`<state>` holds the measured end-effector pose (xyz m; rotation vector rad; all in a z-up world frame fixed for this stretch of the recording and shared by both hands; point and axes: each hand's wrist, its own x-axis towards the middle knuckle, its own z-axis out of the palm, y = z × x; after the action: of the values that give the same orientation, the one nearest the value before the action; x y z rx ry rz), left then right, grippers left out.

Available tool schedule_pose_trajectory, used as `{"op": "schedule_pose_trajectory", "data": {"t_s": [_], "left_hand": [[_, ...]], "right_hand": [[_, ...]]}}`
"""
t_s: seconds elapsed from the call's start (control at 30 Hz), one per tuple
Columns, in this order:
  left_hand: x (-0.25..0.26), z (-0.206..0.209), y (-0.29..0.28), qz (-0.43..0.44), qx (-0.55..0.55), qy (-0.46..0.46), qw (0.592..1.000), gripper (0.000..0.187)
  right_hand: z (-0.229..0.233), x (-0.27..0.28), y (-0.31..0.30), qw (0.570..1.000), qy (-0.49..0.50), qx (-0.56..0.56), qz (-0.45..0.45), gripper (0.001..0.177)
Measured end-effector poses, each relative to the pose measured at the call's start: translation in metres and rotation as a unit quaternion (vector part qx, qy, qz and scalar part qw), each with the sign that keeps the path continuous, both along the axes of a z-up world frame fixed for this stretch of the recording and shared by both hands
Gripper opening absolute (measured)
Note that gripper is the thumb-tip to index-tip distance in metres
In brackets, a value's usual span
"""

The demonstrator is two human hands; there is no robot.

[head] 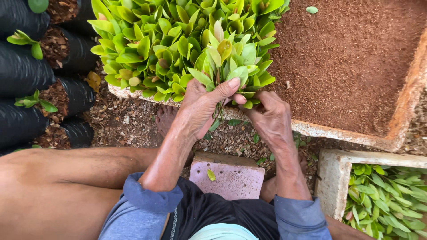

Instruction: The person plants green leaf cuttings into a tray of reddish soil by hand, picking up individual cuttings and inserting them into the soil in rows.

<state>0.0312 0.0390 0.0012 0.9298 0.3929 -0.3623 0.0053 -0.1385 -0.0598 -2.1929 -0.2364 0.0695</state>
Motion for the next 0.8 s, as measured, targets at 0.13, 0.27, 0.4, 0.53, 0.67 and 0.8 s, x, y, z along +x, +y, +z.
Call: {"op": "schedule_pose_trajectory", "data": {"t_s": [0.13,0.27,0.4,0.53,0.67,0.8], "left_hand": [[-0.002,-0.011,0.002,-0.001,-0.007,-0.036,0.999,0.040],[-0.002,-0.004,0.003,0.014,-0.017,-0.045,0.999,0.032],[-0.002,-0.015,0.003,0.008,-0.019,-0.044,0.999,0.036],[-0.001,-0.012,0.003,0.004,-0.016,-0.040,0.999,0.039],[-0.005,-0.023,-0.001,0.019,-0.035,-0.034,0.999,0.040],[-0.006,-0.022,0.000,0.008,-0.027,-0.026,0.999,0.043]], "right_hand": [[-0.007,-0.004,0.009,0.998,-0.028,0.018,-0.051,0.012],[0.009,-0.006,0.021,0.995,-0.029,0.055,-0.073,0.020],[-0.013,-0.010,0.024,0.989,-0.063,0.082,-0.103,0.015],[-0.021,-0.009,0.022,0.987,-0.081,0.059,-0.128,0.015],[-0.014,-0.009,0.027,0.988,-0.088,0.036,-0.125,0.013],[-0.015,-0.006,0.024,0.990,-0.058,0.037,-0.123,0.011]]}}
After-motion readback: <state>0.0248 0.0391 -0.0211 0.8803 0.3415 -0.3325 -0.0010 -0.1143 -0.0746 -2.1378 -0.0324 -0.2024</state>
